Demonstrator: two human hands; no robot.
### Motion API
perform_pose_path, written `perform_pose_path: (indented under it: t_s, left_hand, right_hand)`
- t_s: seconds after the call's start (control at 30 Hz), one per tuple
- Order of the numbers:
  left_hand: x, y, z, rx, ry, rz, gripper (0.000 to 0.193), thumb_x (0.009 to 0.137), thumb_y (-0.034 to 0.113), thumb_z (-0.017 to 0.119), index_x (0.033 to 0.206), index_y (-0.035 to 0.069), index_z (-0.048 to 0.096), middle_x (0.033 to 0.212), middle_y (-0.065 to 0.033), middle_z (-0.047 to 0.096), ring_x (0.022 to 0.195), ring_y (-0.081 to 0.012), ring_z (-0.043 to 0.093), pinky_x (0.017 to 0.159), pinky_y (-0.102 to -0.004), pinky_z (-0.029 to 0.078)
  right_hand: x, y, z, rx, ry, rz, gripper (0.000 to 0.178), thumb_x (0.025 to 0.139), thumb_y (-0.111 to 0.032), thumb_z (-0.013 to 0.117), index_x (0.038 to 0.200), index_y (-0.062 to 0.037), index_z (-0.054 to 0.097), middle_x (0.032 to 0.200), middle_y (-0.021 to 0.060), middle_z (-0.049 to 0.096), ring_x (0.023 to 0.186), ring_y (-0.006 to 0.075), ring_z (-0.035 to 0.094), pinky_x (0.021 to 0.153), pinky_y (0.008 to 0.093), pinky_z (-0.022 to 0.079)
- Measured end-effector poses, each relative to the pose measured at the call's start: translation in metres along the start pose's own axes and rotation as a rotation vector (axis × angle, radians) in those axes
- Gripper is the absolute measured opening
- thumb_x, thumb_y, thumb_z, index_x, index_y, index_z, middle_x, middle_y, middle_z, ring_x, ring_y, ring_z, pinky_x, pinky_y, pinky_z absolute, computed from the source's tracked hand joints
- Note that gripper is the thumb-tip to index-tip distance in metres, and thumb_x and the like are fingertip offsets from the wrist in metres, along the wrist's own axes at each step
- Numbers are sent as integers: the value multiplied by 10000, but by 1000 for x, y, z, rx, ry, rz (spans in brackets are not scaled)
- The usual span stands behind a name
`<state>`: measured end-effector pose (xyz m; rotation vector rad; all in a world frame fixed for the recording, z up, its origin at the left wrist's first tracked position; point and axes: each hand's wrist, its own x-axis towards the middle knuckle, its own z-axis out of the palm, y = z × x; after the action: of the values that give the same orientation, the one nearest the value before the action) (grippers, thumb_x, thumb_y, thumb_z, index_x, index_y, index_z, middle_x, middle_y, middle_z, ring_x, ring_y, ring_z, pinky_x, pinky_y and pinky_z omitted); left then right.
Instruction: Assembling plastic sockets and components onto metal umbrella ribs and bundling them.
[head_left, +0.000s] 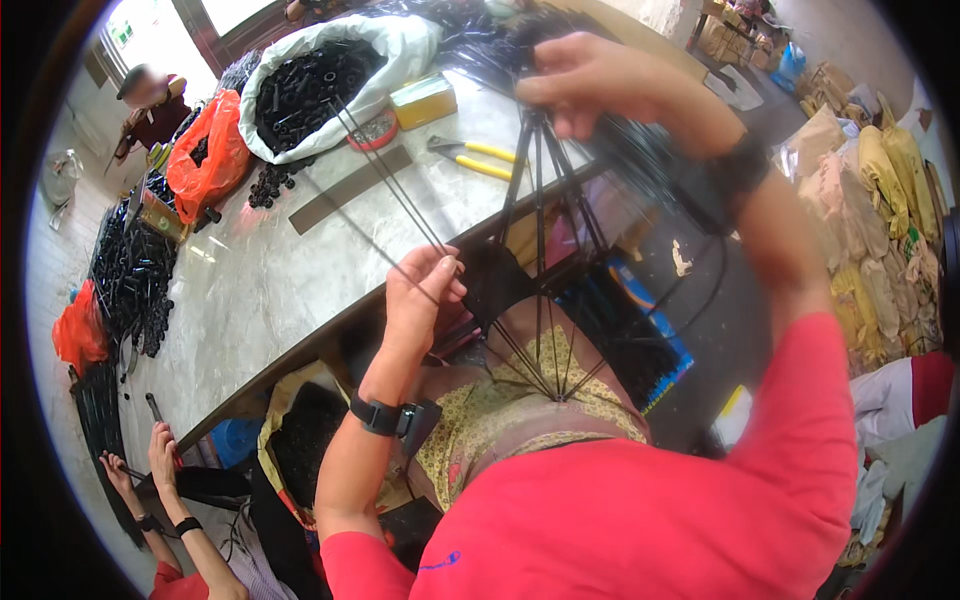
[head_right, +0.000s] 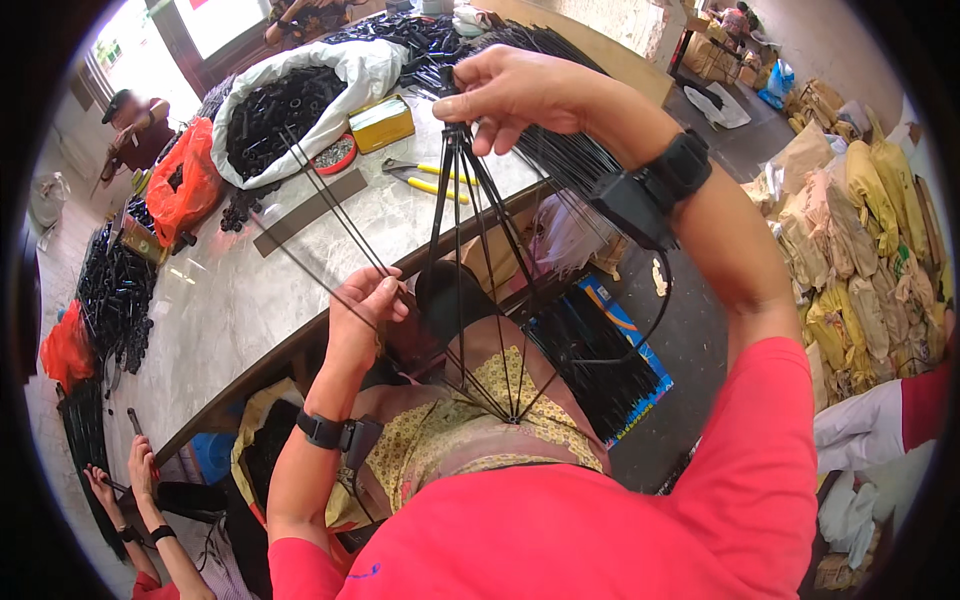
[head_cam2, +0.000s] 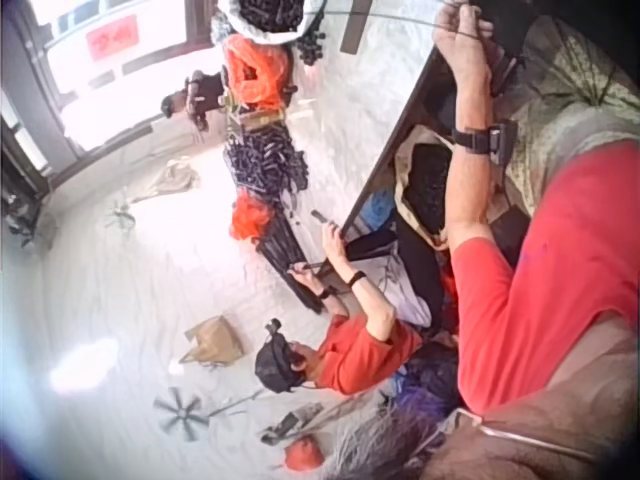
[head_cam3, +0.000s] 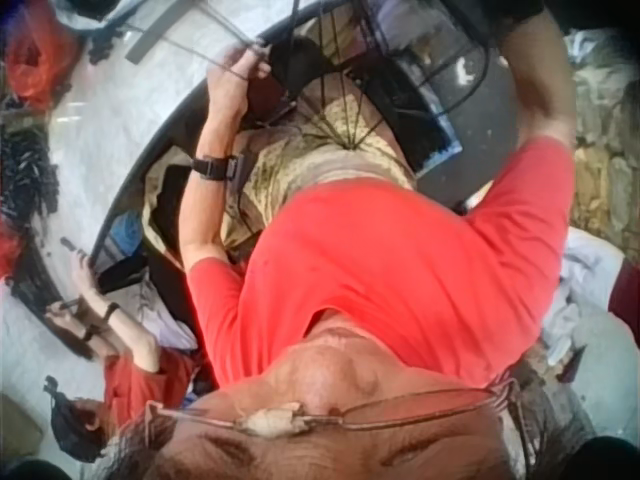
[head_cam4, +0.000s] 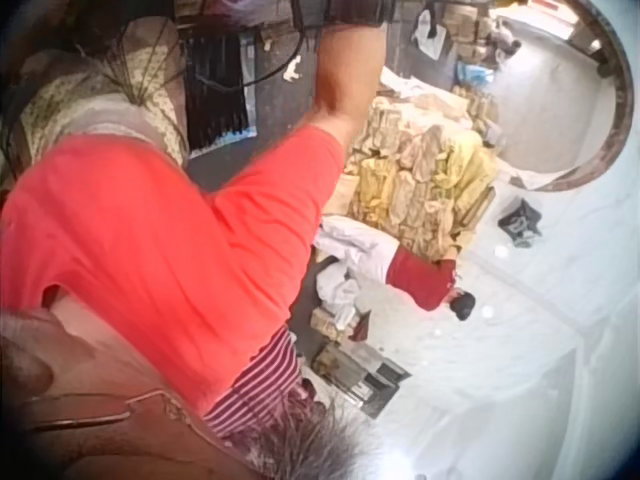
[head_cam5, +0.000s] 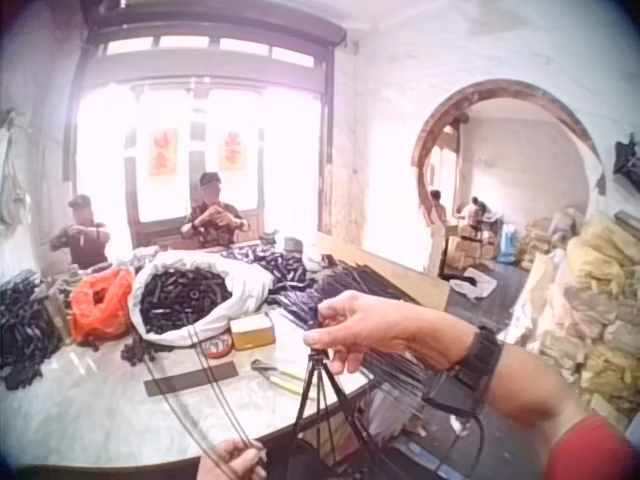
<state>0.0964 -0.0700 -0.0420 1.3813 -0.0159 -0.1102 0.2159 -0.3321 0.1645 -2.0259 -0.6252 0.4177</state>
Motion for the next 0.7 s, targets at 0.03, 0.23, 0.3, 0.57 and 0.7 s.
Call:
perform_pose_path:
  t_s: [0.03,0.23,0.3,0.57,0.7]
  left_hand:
    - [1,-3,-3,11,-13,-16,257,966,151,600,1158,-16,632,896,-51,673,717,-109,629,656,-232,497]
    - [-5,-11,11,-74,-92,-92,649,1005,478,497,1439,0,439,1270,-125,589,1148,-187,562,909,-292,435]
    - [-10,-12,15,-76,-164,-124,809,988,623,390,1512,13,306,1424,-167,481,1302,-250,465,1008,-340,385]
    - [-28,-31,32,-482,-298,-242,1134,786,890,290,1581,121,38,1513,-169,398,1373,-289,403,1089,-432,319]
    - [-31,-41,43,-521,-433,-262,1119,793,887,266,1578,114,69,1558,-166,326,1391,-286,379,1107,-426,297]
  right_hand:
    - [-4,3,0,-4,0,-2,355,896,-337,718,889,-17,564,752,26,595,620,118,692,489,215,565]
    - [-31,-3,-1,89,87,7,347,913,-368,699,849,-62,548,736,12,591,583,91,671,479,196,552]
    - [-39,-4,0,83,94,3,342,917,-369,694,862,-65,548,733,11,594,580,88,669,469,190,544]
    - [-70,-11,3,83,142,-9,331,921,-341,695,808,-68,546,704,-5,596,555,84,662,434,179,522]
    - [-85,-16,1,103,198,-47,323,914,-340,703,812,-75,549,641,-11,586,536,69,641,435,171,499]
